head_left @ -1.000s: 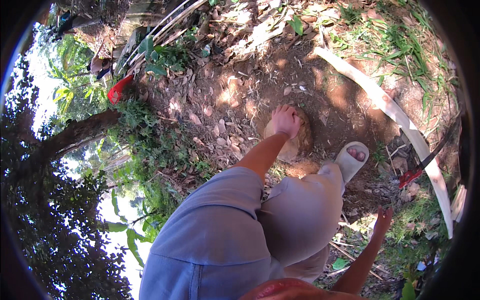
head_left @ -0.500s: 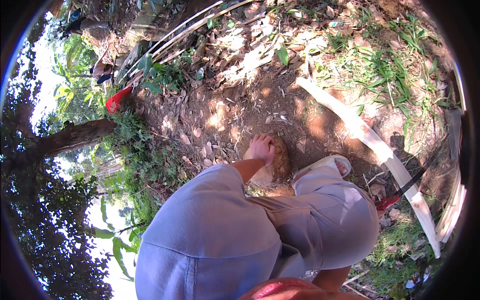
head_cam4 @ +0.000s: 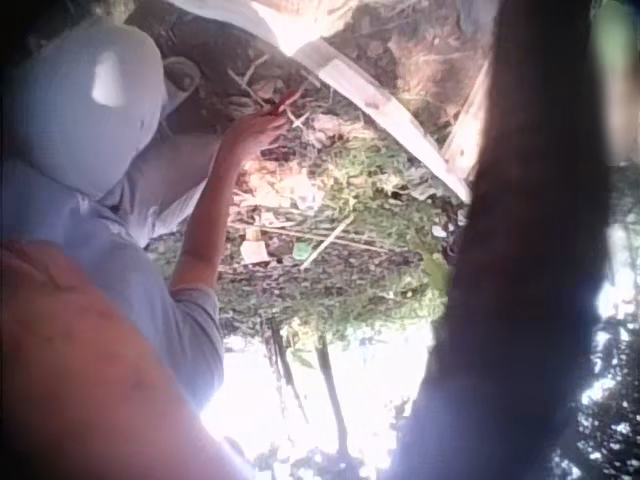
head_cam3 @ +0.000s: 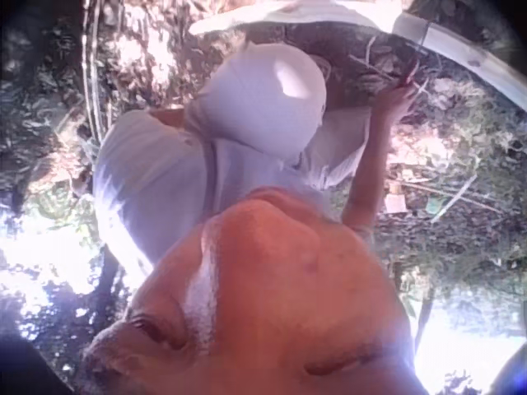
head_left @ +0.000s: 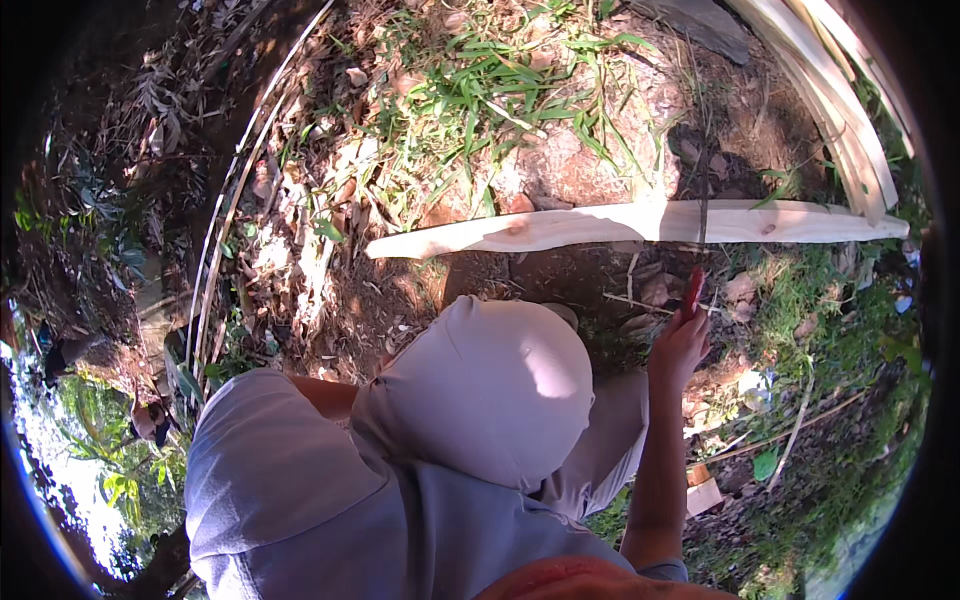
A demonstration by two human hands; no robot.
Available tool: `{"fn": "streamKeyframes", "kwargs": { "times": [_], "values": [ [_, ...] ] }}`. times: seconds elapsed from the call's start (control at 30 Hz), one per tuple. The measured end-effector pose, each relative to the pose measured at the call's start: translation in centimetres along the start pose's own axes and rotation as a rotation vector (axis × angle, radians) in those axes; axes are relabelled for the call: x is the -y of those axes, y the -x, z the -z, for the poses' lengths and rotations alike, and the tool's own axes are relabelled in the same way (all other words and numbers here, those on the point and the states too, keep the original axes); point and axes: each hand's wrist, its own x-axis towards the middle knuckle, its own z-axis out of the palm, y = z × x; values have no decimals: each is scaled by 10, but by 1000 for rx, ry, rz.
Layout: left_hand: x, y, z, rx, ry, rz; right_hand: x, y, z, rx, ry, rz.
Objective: The person sits on the ground and uses a red-handled hand saw to cut a long, thin piece of light-colored wood. They hold the wood with their left hand and saw with their right hand, eventually cutting the piece into smaller segments.
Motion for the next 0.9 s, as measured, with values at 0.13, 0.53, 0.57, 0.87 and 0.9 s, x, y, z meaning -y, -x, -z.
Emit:
{"fn": "streamKeyframes", "kwargs": {
  "times": [0.13,0.53,0.57,0.87,0.9],
  "values": [
    [-8,-103,110,-637,-553,-685,1,-2,2,-41,-125,47],
    [-166,-187,229,-577,-327,-619,-9,0,9,-84,-388,188],
    [-170,-186,228,-501,-335,-544,-7,1,8,-100,-406,154],
    [-172,-73,411,-314,-190,-691,43,14,65,-288,-639,25],
    [-180,-44,431,-327,-238,-666,50,15,77,-261,-677,11]
  ]
}}
